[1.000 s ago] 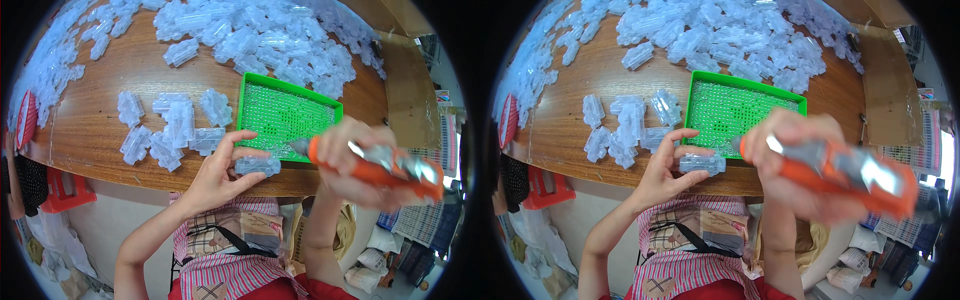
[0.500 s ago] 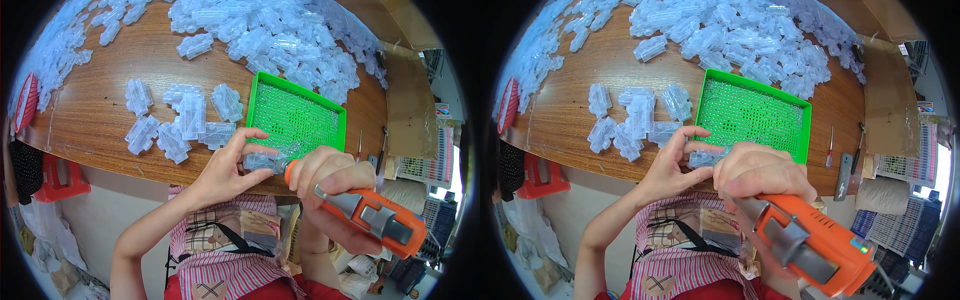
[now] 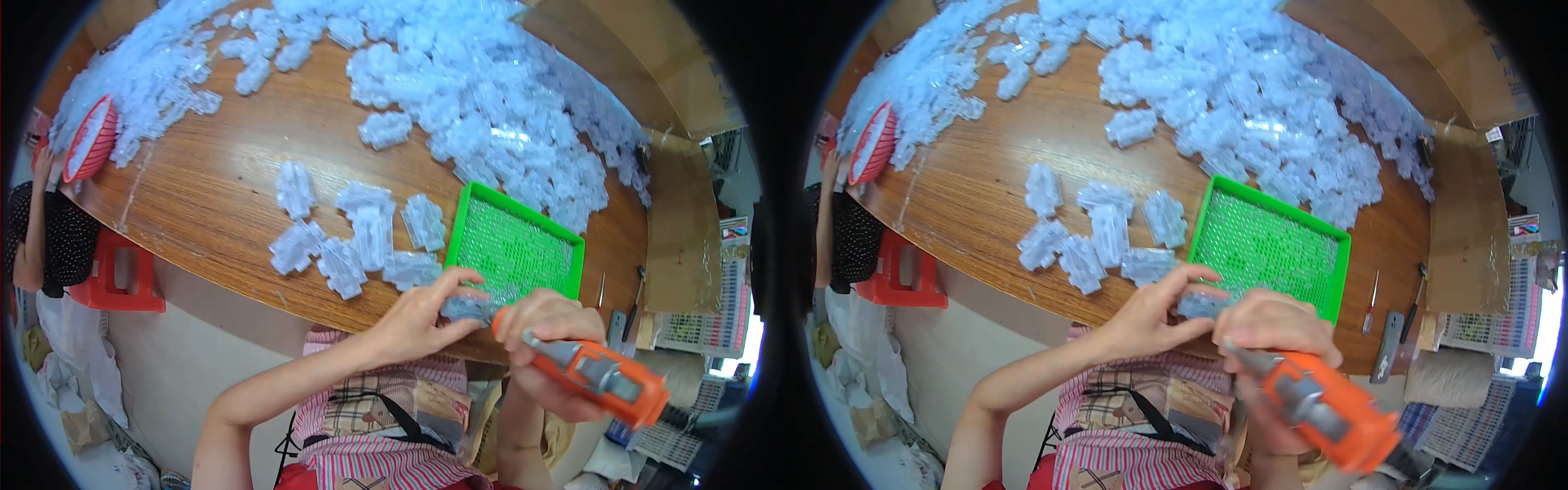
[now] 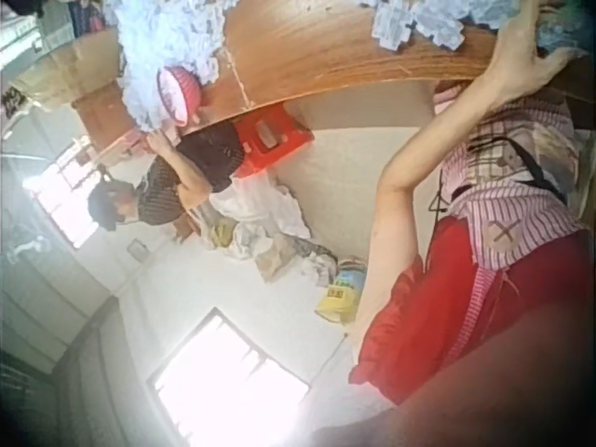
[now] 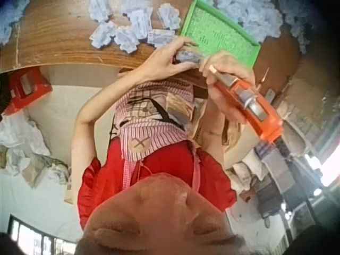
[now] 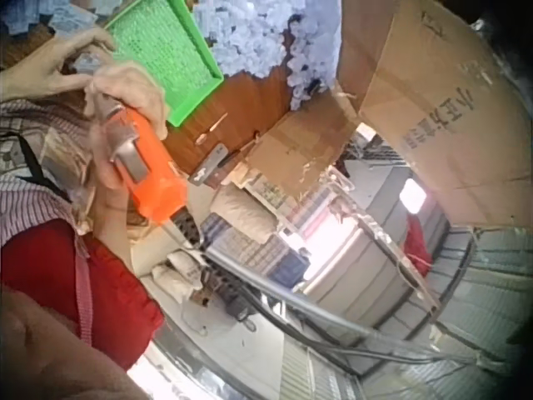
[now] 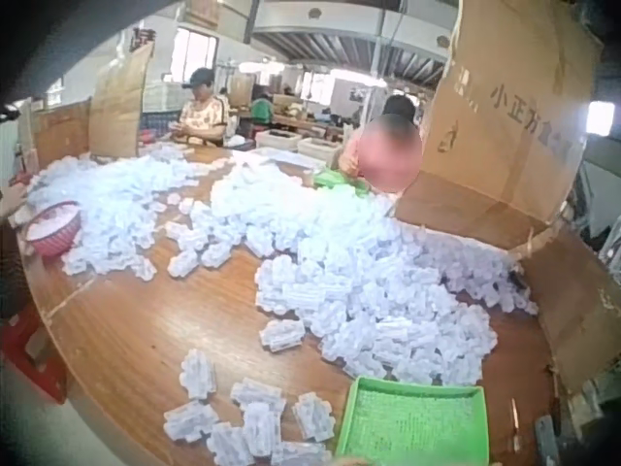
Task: The person assembles plastic components by picking up a clear housing and using a power screwdriver to drive small metal pins from a green tray into it. They repeat this process for several housings, occasionally moving finished pieces aside to reach more parts from the pile.
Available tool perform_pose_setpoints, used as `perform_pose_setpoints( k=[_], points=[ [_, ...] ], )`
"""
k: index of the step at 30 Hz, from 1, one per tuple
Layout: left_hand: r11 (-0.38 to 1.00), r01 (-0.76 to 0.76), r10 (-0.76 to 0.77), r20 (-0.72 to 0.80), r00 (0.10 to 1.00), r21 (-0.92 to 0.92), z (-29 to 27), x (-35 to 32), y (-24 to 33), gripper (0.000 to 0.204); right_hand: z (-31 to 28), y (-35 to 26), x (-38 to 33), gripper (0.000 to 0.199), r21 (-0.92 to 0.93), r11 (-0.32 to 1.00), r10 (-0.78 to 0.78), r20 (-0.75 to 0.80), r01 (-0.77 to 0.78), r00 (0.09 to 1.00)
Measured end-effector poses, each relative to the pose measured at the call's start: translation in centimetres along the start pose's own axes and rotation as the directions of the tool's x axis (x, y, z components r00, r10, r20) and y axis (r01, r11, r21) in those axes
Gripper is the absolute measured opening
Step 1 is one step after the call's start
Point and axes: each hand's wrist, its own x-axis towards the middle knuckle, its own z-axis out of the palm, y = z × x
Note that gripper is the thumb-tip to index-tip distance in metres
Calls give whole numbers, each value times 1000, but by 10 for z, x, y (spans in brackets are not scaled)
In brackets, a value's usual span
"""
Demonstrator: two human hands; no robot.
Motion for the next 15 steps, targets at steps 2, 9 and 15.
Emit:
perform_pose_setpoints(
  k=[2, 9, 15],
  points=[
    [997, -76, 75, -39, 996, -10, 1, -4, -3, 49, -5, -12, 10, 74, 192, 981, 40, -89, -23, 995],
    [839, 116, 103, -365, 925, 532, -96, -13, 62, 33, -36, -22, 22, 80, 92, 996, 12, -285, 15, 958],
    [490, 261, -111, -237, 965, 832, -145, -11, 78, 37, -37, -6, 10, 83, 93, 995, 69, -300, -43, 951]
  ],
)
